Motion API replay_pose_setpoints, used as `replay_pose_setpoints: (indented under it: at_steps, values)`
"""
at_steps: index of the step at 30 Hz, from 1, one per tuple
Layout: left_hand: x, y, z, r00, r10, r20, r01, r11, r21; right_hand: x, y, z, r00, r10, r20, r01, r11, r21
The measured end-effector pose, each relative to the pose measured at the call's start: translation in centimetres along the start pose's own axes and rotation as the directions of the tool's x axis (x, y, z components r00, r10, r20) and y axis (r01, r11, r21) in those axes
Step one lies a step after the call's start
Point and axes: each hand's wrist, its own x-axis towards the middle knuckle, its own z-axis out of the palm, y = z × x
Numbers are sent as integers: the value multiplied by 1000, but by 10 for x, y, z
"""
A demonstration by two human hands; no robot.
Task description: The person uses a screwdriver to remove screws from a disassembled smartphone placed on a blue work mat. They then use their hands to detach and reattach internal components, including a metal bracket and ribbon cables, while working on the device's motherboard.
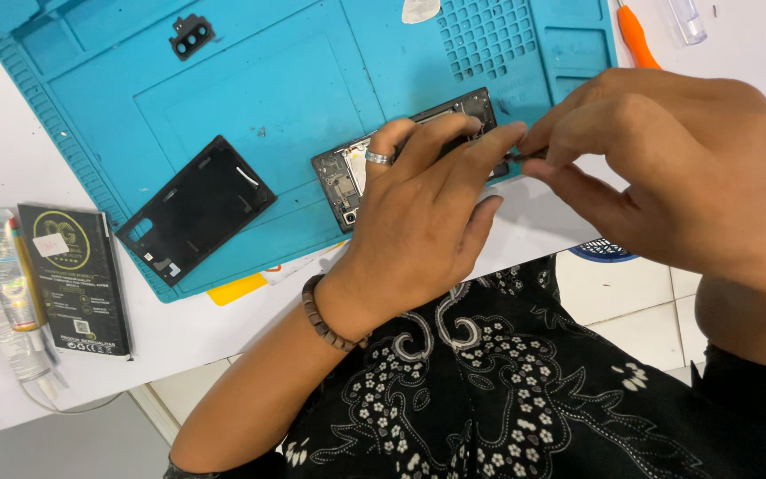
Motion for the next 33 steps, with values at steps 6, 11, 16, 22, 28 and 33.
replay_pose_setpoints:
  at_steps: [6, 11, 16, 22, 28, 33]
  values:
    - [-1, -1, 2, 1000, -4, -23, 4, 1000, -6, -2, 1, 2, 999, -16, 31, 15, 1000, 13]
    - [0, -1, -3, 998, 29, -56, -30, 1000, -8, -9, 1, 7, 995, -100, -30, 86, 947, -309]
    - [5, -2, -14, 993, 98, -65, -89, 989, 118, 9, -9, 0, 989, -147, 9, 146, 976, -162]
    - [4, -2, -13, 995, 78, -59, -73, 993, 88, -9, 0, 8, 994, -104, -42, 85, 943, -323]
    - [3, -3, -13, 995, 71, -74, -70, 997, 25, 5, -12, -1, 992, -108, 60, 108, 994, 4]
    - [2, -3, -13, 995, 65, -76, -64, 998, 16, 5, -14, 0, 987, -61, 146, 56, 998, 37]
